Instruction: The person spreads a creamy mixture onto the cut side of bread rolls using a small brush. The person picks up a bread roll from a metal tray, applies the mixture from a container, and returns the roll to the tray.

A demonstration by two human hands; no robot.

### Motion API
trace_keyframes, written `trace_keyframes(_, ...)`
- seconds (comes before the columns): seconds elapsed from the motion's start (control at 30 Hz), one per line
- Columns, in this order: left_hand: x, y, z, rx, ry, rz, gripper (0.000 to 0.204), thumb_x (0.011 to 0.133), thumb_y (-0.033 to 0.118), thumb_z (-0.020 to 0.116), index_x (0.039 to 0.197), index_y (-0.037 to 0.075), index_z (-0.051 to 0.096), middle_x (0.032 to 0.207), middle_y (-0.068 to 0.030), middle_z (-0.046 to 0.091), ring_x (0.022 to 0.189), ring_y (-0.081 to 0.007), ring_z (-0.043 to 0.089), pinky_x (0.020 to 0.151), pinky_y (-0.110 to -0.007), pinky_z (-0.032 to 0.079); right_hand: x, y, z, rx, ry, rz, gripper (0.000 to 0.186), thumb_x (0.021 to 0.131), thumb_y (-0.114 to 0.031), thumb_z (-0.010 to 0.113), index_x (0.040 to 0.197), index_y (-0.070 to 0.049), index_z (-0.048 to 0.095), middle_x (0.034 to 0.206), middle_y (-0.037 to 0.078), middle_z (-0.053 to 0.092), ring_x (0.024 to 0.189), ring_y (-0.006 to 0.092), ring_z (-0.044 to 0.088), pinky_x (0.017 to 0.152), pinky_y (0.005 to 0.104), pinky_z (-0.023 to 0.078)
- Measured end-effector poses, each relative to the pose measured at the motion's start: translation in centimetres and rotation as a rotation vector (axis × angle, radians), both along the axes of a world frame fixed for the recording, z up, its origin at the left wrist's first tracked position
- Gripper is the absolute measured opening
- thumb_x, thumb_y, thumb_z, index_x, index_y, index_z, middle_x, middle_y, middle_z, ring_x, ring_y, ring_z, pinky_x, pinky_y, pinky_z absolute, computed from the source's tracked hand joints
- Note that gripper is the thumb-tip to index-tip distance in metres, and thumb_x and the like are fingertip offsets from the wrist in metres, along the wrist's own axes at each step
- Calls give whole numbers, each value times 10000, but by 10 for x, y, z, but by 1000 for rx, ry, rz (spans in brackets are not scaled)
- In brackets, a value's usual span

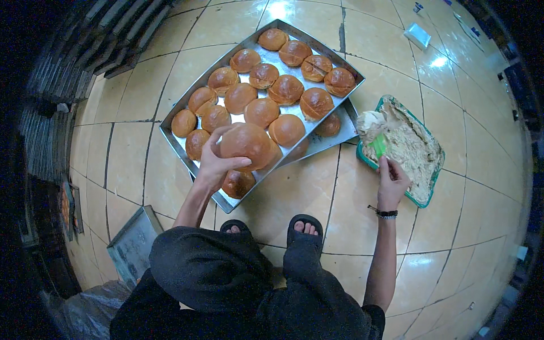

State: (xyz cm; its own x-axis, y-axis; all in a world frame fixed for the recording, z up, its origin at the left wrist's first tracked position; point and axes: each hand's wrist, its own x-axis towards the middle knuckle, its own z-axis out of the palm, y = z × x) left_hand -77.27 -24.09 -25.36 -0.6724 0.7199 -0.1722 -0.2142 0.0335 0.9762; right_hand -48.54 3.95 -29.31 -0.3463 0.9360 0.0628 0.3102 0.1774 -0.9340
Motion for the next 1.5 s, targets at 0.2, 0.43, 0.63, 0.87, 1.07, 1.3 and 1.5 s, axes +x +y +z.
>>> trace_keyframes(0.2,1,-1,5,134,-107,34,787,616,-90,810,1306,37,452,1276,-119,538,1190,-248,547,996,-396,491,-1,-8,7,-47,50,-30,194,900,-161,684,941,28,703,729,3,630,646,55,557,576,191,394)
trace_keyframes(0.43,-9,-49,12,248,-386,114,706,715,32,803,1321,42,442,1252,-89,557,1141,-221,576,1020,-387,474,-2,-5,-13,9,-45,-30,228,935,-214,639,910,8,683,673,-45,512,567,32,397,485,209,276)
trace_keyframes(0.63,-9,-128,4,438,-596,317,485,831,83,726,1275,66,531,1139,-70,644,1030,-189,642,940,-371,517,6,-17,-25,-22,-64,-17,344,928,-237,652,1087,68,647,839,64,626,746,142,551,683,254,477)
trace_keyframes(0.87,60,-278,-2,554,-619,844,526,834,69,711,1308,43,485,1256,-93,579,1148,-217,586,1016,-406,478,13,2,-22,-148,-196,-51,413,914,-310,648,1172,12,631,923,97,657,796,181,582,680,315,462)
trace_keyframes(1.07,134,-387,-45,528,-625,1357,509,809,103,727,1264,57,503,1199,-96,602,1139,-235,583,1018,-429,459,-11,-15,3,-62,-252,-14,500,879,-349,661,1291,-84,560,1080,157,657,956,297,613,815,423,493)
trace_keyframes(1.3,71,-457,-101,254,-345,1416,488,845,255,722,1233,33,527,1154,-88,642,1039,-220,628,1001,-372,448,3,38,-12,39,-110,-12,327,937,-307,616,1014,3,689,847,63,650,782,135,551,678,274,449)
trace_keyframes(1.5,4,-303,-97,-504,372,1146,369,883,199,673,1159,-30,585,1043,-131,656,1004,-192,619,906,-341,479,-1,-17,21,-37,-109,6,261,938,-271,633,876,-20,671,699,-1,570,551,49,428,452,213,267)
